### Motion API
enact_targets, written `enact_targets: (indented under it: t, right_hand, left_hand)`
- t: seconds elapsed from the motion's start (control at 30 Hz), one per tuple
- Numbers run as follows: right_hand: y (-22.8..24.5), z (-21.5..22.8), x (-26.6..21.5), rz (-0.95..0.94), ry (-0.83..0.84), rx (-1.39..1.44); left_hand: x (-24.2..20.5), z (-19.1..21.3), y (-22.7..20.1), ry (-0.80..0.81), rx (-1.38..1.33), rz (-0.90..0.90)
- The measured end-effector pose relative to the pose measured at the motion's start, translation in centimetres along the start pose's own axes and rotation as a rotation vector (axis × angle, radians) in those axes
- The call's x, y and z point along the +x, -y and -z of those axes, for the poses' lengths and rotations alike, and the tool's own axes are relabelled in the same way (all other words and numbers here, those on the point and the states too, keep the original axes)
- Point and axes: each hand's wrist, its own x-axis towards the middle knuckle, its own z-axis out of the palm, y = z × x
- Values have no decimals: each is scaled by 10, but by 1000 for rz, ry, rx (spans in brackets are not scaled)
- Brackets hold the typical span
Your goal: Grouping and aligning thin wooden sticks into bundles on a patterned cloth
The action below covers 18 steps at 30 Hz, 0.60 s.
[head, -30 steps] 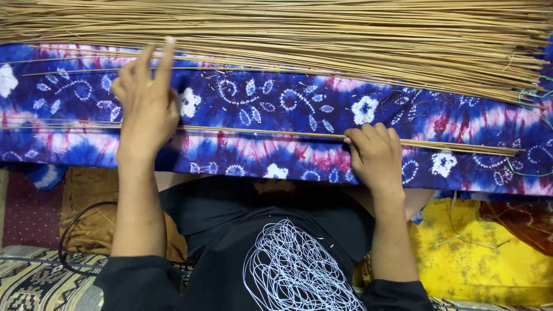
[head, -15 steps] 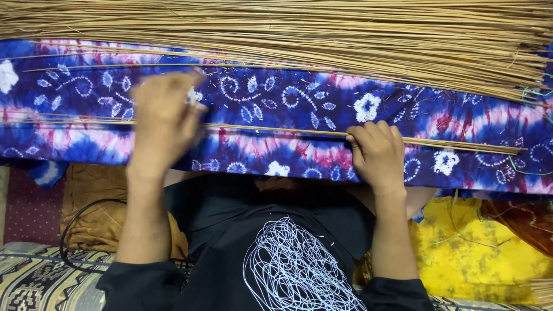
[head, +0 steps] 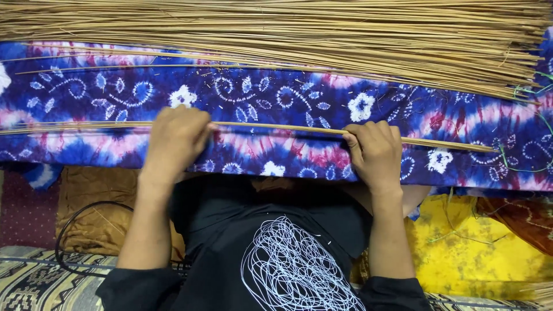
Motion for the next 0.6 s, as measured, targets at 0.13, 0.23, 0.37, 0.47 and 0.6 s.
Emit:
enact_targets:
  t: [0.13,0.23,0.37,0.47,0.6]
  right_hand:
    - [3,-5,1,24,4,-20]
    - [11,-12,4,56,-6,-42]
    - [24,-15,12,99,2,-27]
    - [4,-7,3,79,38,-21]
    - [-36,20,-16,-8,79,-9]
  left_hand:
    - [-1,27,0,8,55,38]
    - [4,12,-15,-39,45,-22]
    - [24,-1,-52,-131,-7,-147]
    - [24,-3,-51,-155,6,-155]
    - [17,6,-34,-133,23,-84]
